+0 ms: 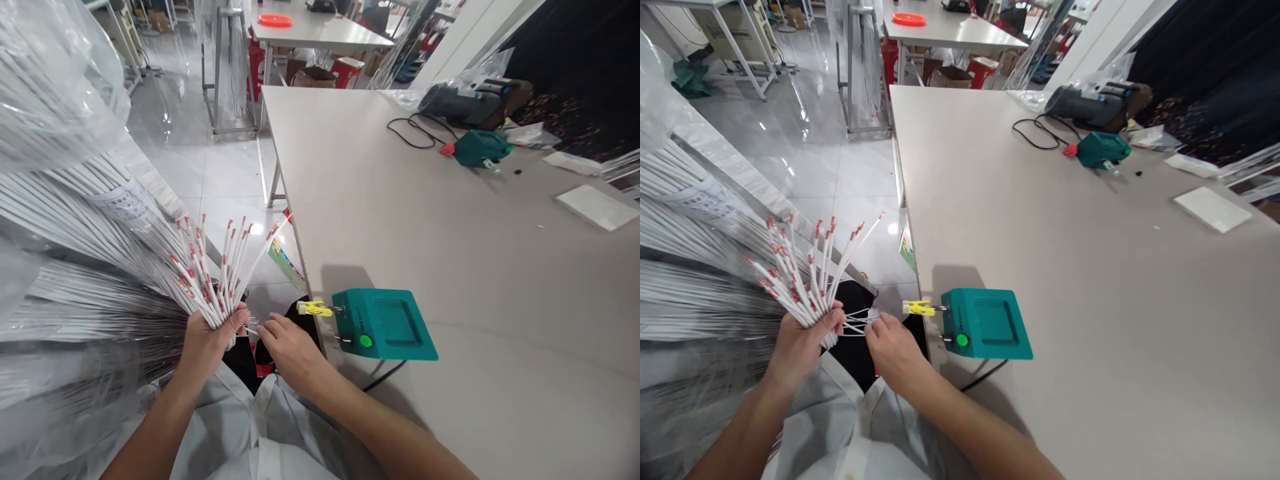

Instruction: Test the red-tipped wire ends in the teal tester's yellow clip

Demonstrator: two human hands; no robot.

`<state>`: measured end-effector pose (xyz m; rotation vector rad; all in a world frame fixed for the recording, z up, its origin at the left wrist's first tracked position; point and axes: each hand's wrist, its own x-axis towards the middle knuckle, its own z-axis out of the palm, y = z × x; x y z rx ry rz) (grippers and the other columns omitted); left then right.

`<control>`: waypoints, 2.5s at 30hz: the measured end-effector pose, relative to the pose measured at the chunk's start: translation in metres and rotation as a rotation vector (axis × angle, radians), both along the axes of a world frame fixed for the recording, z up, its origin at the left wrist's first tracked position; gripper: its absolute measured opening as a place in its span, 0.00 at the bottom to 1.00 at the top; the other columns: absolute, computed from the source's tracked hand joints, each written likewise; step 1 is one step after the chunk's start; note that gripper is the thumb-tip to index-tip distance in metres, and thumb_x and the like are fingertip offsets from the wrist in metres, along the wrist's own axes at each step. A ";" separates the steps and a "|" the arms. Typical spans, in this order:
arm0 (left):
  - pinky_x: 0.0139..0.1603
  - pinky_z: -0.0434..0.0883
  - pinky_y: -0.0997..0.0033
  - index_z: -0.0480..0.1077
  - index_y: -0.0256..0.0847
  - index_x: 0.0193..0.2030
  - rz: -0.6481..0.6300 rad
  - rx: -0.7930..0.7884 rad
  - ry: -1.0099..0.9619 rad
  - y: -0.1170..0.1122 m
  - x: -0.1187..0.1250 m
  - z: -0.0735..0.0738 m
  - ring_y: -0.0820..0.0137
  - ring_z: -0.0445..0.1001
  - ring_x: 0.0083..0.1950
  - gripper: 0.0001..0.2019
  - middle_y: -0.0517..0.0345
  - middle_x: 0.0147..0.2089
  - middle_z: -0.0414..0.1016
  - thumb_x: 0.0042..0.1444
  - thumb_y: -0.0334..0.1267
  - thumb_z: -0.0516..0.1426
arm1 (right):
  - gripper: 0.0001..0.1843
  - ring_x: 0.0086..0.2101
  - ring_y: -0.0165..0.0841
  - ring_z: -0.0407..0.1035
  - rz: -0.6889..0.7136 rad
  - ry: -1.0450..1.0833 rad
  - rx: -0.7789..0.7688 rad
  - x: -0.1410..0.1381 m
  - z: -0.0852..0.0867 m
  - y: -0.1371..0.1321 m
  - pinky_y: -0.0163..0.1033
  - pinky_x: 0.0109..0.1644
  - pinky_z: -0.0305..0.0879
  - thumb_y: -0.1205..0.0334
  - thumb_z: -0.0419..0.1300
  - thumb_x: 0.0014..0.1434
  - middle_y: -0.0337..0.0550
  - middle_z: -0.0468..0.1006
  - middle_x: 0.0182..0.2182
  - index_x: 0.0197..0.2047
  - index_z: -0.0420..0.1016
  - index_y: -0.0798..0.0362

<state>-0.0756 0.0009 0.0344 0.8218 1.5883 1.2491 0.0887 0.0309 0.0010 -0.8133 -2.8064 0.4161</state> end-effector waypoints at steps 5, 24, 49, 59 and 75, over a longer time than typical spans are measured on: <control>0.26 0.66 0.73 0.72 0.35 0.31 -0.006 -0.085 0.042 0.004 0.003 0.005 0.73 0.68 0.24 0.11 0.62 0.20 0.70 0.43 0.40 0.63 | 0.16 0.46 0.38 0.64 -0.161 0.299 -0.094 0.004 0.018 0.009 0.44 0.51 0.64 0.69 0.53 0.56 0.51 0.73 0.44 0.49 0.68 0.58; 0.33 0.68 0.71 0.72 0.36 0.30 -0.187 -0.013 0.081 0.010 0.015 0.006 0.68 0.68 0.31 0.06 0.59 0.28 0.72 0.44 0.36 0.58 | 0.05 0.29 0.32 0.68 -0.388 0.564 -0.205 -0.021 0.034 0.017 0.39 0.36 0.59 0.65 0.58 0.52 0.38 0.75 0.24 0.25 0.69 0.52; 0.19 0.56 0.76 0.67 0.41 0.27 0.029 0.378 -0.501 -0.042 -0.040 0.034 0.81 0.52 0.14 0.09 0.69 0.16 0.60 0.45 0.41 0.62 | 0.15 0.45 0.33 0.68 0.022 0.285 -0.418 -0.050 0.007 0.003 0.35 0.42 0.66 0.69 0.53 0.57 0.46 0.70 0.49 0.48 0.67 0.55; 0.18 0.55 0.75 0.67 0.41 0.27 -0.011 0.406 -0.462 -0.041 -0.043 0.040 0.80 0.52 0.15 0.09 0.68 0.16 0.60 0.46 0.41 0.62 | 0.07 0.30 0.35 0.70 0.076 -0.254 -0.140 -0.037 0.010 0.016 0.36 0.29 0.61 0.75 0.55 0.52 0.49 0.77 0.31 0.29 0.73 0.57; 0.26 0.66 0.72 0.71 0.37 0.28 -0.049 0.019 -0.022 -0.003 0.002 0.009 0.73 0.67 0.23 0.06 0.61 0.23 0.70 0.44 0.37 0.62 | 0.12 0.35 0.30 0.70 -0.214 0.594 -0.361 0.001 0.054 0.011 0.34 0.37 0.68 0.67 0.49 0.60 0.48 0.75 0.37 0.44 0.71 0.55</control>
